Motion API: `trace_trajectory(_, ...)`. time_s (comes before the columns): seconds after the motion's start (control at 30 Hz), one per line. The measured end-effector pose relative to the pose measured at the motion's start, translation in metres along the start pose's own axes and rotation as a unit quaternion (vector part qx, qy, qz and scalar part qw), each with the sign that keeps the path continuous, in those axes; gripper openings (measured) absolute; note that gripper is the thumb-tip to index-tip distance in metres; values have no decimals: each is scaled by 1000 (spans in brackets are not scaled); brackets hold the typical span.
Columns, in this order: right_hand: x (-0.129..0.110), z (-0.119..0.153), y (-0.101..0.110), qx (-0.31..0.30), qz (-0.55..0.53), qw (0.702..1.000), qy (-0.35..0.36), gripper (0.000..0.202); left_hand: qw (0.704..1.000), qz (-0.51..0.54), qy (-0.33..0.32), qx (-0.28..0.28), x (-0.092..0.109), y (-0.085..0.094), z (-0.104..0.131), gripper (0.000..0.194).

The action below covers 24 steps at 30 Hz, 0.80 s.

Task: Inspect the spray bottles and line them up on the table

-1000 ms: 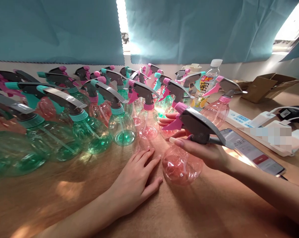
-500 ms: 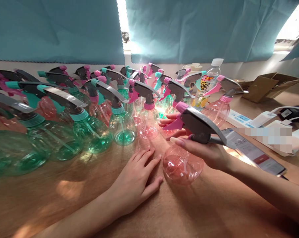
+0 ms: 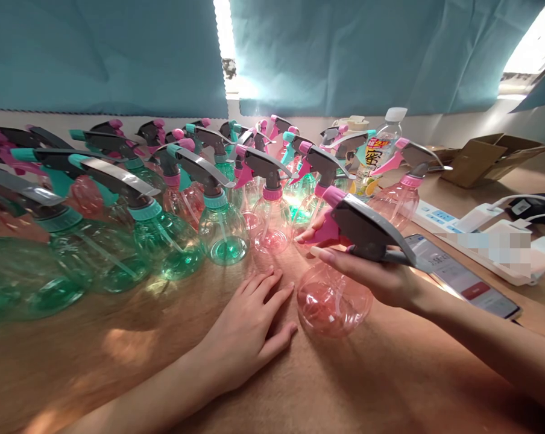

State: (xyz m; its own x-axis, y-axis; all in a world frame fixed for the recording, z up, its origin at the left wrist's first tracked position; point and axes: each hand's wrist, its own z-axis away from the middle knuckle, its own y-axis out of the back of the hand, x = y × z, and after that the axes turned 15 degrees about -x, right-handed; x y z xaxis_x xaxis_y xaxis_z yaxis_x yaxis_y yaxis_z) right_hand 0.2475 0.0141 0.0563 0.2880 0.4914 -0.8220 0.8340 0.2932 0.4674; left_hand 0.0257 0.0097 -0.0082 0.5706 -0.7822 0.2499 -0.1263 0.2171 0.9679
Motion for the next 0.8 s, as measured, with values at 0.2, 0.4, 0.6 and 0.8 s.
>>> trace_trajectory(0.2,-1,0,2,22,43,999,-19,20,1000,-1,3,-7,1,0,0,48)
trace_trajectory(0.4,-8,-1,3,27,11,999,-13,11,1000,-2,4,-10,0,-1,0,49)
trace_trajectory(0.6,-3,-2,0,-12,-95,995,27,13,1000,-2,2,-6,0,0,-1,49)
trace_trajectory(0.8,-2,-2,-1,-16,-73,997,13,38,1000,2,2,-8,1,1,0,48)
